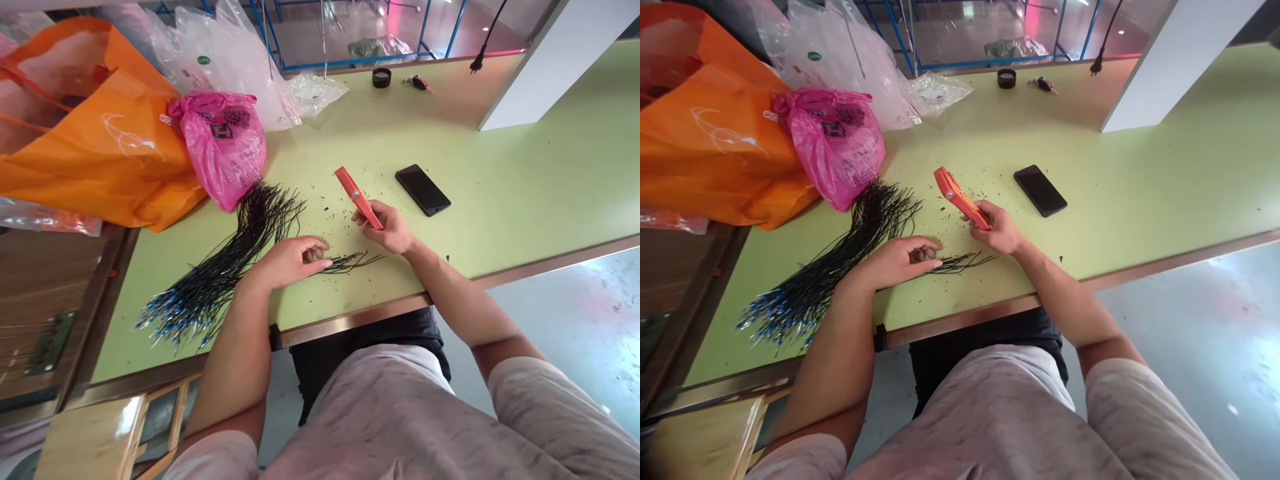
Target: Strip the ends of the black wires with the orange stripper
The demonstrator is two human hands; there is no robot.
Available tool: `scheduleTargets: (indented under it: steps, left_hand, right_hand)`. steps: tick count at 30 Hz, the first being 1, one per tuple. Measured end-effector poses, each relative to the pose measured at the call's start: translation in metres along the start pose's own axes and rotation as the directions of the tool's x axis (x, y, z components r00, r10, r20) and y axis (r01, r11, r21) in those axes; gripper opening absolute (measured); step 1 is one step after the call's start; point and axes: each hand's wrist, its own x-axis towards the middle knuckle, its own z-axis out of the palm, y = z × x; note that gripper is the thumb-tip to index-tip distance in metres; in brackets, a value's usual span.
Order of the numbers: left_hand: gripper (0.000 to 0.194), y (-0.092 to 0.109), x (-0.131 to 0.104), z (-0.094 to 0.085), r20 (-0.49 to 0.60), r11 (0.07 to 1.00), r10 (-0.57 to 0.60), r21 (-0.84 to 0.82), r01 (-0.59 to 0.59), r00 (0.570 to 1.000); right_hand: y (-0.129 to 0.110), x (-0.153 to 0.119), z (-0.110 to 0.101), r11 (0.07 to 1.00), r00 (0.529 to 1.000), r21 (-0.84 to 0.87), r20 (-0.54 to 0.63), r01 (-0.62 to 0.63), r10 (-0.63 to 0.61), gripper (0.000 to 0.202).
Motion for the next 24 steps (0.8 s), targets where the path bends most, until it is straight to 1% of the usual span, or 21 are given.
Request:
scheduleTargets:
  steps: [2, 4, 6, 10, 14, 19, 24]
  left_hand:
    - [0.038, -0.002, 0.0, 0.0, 0.041, 1.0, -0.01, 0.023, 0.009, 0.999]
    - [0.031, -0.002, 0.0, 0.0, 0.075, 0.999, -0.008, 0.033, 0.006, 0.997]
    - [0.031, -0.001, 0.0, -0.001, 0.082, 1.0, -0.003, 0.028, 0.001, 0.997]
    - [0.031, 0.002, 0.002, 0.0, 0.001, 1.0, 0.0, -0.007, 0.0, 1.0]
    - [0.034, 0.004, 0.003, 0.003, -0.071, 0.995, -0.023, -0.099, 0.016, 0.997]
    - [0.037, 0.006, 0.006, 0.007, -0.112, 0.969, -0.073, -0.244, 0.044, 0.991]
    - [0.035, 0.007, 0.008, 0.008, -0.128, 0.941, -0.071, -0.337, 0.024, 0.989]
  right_hand:
    - [0.002, 0.0, 0.0, 1.0, 1.0, 0.007, -0.014, -0.01, 0.01, 0.035]
    - [0.003, 0.0, 0.001, 1.0, 1.0, -0.005, 0.0, -0.023, 0.023, 0.036]
    - [0.002, -0.001, 0.002, 0.999, 0.999, -0.042, 0.021, -0.031, 0.032, 0.038]
    - [0.0, -0.004, 0.005, 0.991, 0.998, -0.127, 0.054, -0.033, 0.04, 0.043]
    - [0.0, -0.004, 0.007, 0.992, 0.997, -0.124, 0.065, -0.03, 0.038, 0.044]
    - [0.0, -0.005, 0.009, 0.991, 0.998, -0.129, 0.051, -0.035, 0.042, 0.042]
    - [-0.003, -0.008, 0.011, 0.987, 0.993, -0.159, 0.117, -0.015, 0.034, 0.04]
